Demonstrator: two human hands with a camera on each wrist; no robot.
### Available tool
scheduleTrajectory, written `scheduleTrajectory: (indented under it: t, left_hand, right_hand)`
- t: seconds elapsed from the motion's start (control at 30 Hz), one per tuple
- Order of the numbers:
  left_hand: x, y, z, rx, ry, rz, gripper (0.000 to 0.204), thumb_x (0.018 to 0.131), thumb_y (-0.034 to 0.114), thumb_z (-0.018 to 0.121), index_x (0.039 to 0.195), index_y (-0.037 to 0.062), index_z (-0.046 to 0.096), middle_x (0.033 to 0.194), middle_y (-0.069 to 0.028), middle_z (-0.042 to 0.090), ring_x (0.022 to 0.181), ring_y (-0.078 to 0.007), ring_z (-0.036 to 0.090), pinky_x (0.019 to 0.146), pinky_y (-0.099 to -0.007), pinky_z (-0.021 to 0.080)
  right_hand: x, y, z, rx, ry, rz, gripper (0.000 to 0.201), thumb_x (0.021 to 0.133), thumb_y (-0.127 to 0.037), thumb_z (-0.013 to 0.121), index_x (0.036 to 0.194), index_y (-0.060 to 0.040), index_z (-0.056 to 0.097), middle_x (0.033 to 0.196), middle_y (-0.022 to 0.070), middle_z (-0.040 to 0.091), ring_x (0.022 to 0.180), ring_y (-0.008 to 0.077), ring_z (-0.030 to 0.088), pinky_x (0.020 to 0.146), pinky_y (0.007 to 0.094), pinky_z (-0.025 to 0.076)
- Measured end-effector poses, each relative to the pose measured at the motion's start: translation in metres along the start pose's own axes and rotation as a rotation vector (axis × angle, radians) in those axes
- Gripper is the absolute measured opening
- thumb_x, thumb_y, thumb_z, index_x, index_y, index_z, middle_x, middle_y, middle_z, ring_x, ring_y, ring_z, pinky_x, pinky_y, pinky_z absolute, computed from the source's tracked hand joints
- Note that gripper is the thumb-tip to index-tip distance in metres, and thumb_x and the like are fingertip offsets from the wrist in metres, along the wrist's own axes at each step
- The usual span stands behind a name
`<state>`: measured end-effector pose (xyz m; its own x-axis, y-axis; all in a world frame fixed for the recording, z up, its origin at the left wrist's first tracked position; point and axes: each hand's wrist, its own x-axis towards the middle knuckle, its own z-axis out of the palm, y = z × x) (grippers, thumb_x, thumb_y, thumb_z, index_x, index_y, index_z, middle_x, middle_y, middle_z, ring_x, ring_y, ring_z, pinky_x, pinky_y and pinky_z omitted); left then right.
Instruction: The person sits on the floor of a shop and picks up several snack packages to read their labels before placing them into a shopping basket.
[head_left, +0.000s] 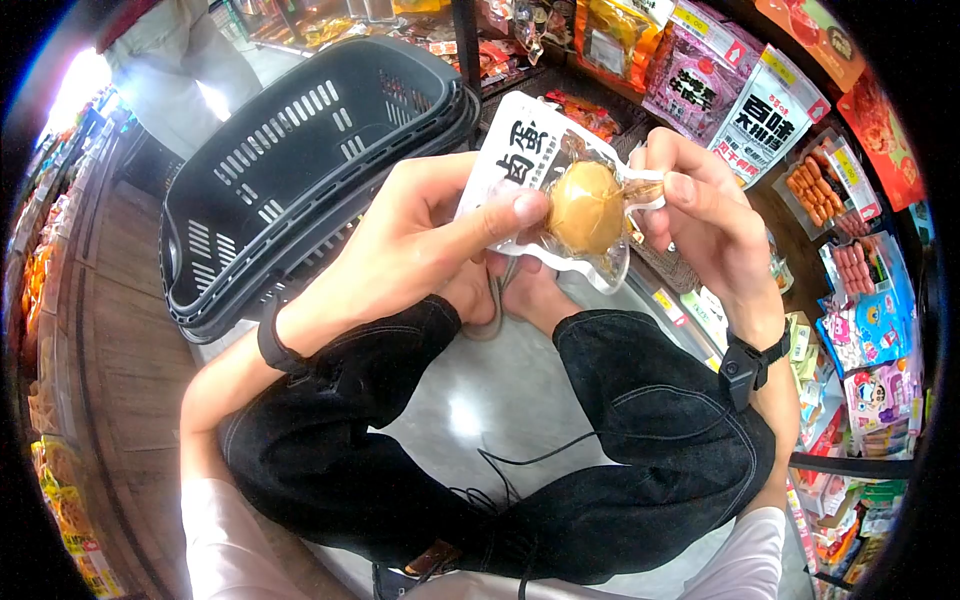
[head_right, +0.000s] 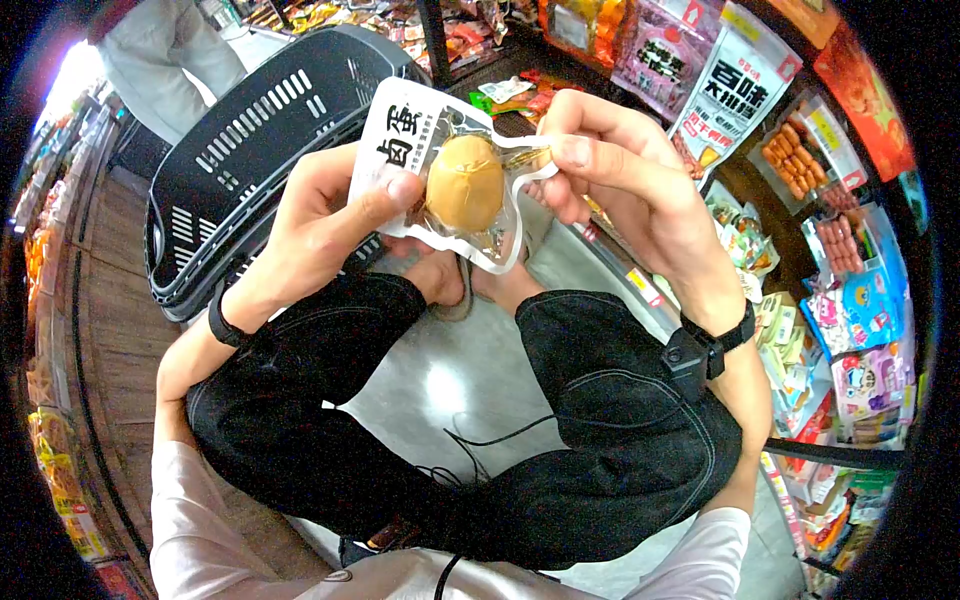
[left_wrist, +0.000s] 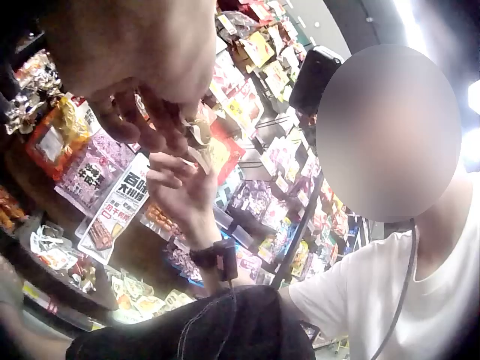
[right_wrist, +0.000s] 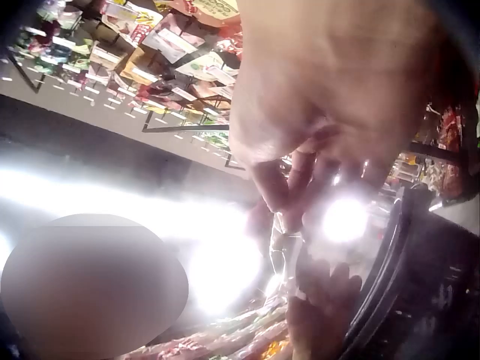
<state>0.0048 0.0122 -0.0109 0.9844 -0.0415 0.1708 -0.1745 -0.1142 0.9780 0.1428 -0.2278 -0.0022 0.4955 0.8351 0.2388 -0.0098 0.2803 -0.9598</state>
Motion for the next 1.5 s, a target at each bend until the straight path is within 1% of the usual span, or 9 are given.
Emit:
scheduleTrajectory:
  t: [0.13,0.33,0.4,0.63,0.7,0.97,1.17,1.47,1.5]
  left_hand:
    - [0.005,-0.005,-0.002,0.138,0.044,0.185,0.029,0.103,0.028,0.068,0.109,-0.0001,0.070,0.078,0.0005,0.066,0.071,-0.0021,0.059,0.058,-0.0202,0.047]
    - [0.003,0.000,-0.005,0.230,-0.059,0.089,0.025,0.102,0.024,0.068,0.105,-0.0007,0.069,0.073,0.0022,0.064,0.066,-0.0015,0.057,0.056,-0.0213,0.045]
    - [0.004,0.004,-0.007,0.311,-0.100,0.110,0.023,0.102,0.022,0.068,0.105,-0.0009,0.070,0.074,0.0016,0.064,0.065,-0.0018,0.058,0.054,-0.0201,0.045]
    - [0.018,-0.003,-0.032,0.085,0.384,0.210,0.026,0.107,0.021,0.057,0.121,-0.0010,0.061,0.085,-0.0039,0.071,0.060,-0.0043,0.058,0.054,-0.0179,0.044]
    - [0.025,-0.003,-0.040,0.012,0.487,0.275,0.033,0.110,0.026,0.051,0.125,-0.0026,0.058,0.108,-0.0162,0.075,0.070,-0.0084,0.063,0.058,-0.0190,0.046]
    - [0.008,-0.005,-0.009,0.039,-0.261,-0.167,0.016,0.106,0.014,0.056,0.110,0.0009,0.066,0.087,-0.0036,0.074,0.072,-0.0062,0.065,0.066,-0.0219,0.050]
    - [0.007,-0.006,-0.005,0.003,-0.212,-0.124,0.011,0.096,-0.003,0.053,0.103,0.0043,0.058,0.097,-0.0062,0.074,0.079,-0.0070,0.062,0.073,-0.0215,0.050]
    - [0.005,-0.022,0.000,0.066,-0.273,-0.065,0.011,0.089,-0.005,0.052,0.090,0.0053,0.048,0.095,-0.0048,0.071,0.073,-0.0079,0.060,0.066,-0.0229,0.050]
    - [0.005,-0.024,-0.001,0.053,-0.262,-0.043,0.010,0.089,-0.004,0.051,0.090,0.0052,0.048,0.094,-0.0031,0.072,0.069,-0.0069,0.059,0.062,-0.0226,0.049]
  right_hand:
    - [-0.002,-0.005,0.002,-0.243,-0.087,0.114,0.029,0.093,-0.032,0.066,0.091,-0.0024,0.066,0.081,0.0005,0.064,0.076,0.0094,0.062,0.072,0.0248,0.049]
    - [-0.004,0.004,0.013,-0.338,-0.249,0.157,0.048,0.097,-0.023,0.073,0.138,-0.0004,0.060,0.116,0.0078,0.072,0.097,0.0136,0.067,0.086,0.0300,0.055]
    - [-0.001,0.000,0.012,-0.323,-0.224,0.268,0.041,0.099,-0.023,0.070,0.133,-0.0006,0.063,0.113,0.0059,0.072,0.094,0.0125,0.067,0.085,0.0295,0.055]
    - [0.006,0.015,-0.023,-0.257,0.182,0.176,0.035,0.106,-0.032,0.054,0.123,-0.0037,0.065,0.106,0.0034,0.071,0.091,0.0089,0.063,0.080,0.0250,0.049]
    - [0.005,0.023,-0.036,-0.143,0.260,0.131,0.034,0.106,-0.031,0.053,0.123,-0.0037,0.065,0.108,0.0041,0.071,0.092,0.0094,0.064,0.080,0.0258,0.049]
    - [0.005,0.043,-0.075,0.014,0.417,0.123,0.037,0.104,-0.030,0.057,0.129,-0.0029,0.062,0.116,0.0068,0.071,0.098,0.0140,0.065,0.085,0.0294,0.051]
    - [-0.008,0.040,-0.159,0.072,0.394,0.157,0.041,0.106,-0.031,0.052,0.131,-0.0010,0.063,0.124,0.0098,0.072,0.105,0.0167,0.069,0.087,0.0287,0.052]
    - [-0.122,0.088,-0.280,-0.653,0.625,0.896,0.034,0.098,-0.036,0.061,0.117,-0.0100,0.071,0.106,-0.0007,0.074,0.093,0.0100,0.068,0.084,0.0262,0.051]
    - [-0.137,0.109,-0.311,-0.732,0.709,0.925,0.034,0.097,-0.034,0.064,0.112,-0.0047,0.068,0.098,0.0027,0.072,0.080,0.0085,0.066,0.064,0.0256,0.052]
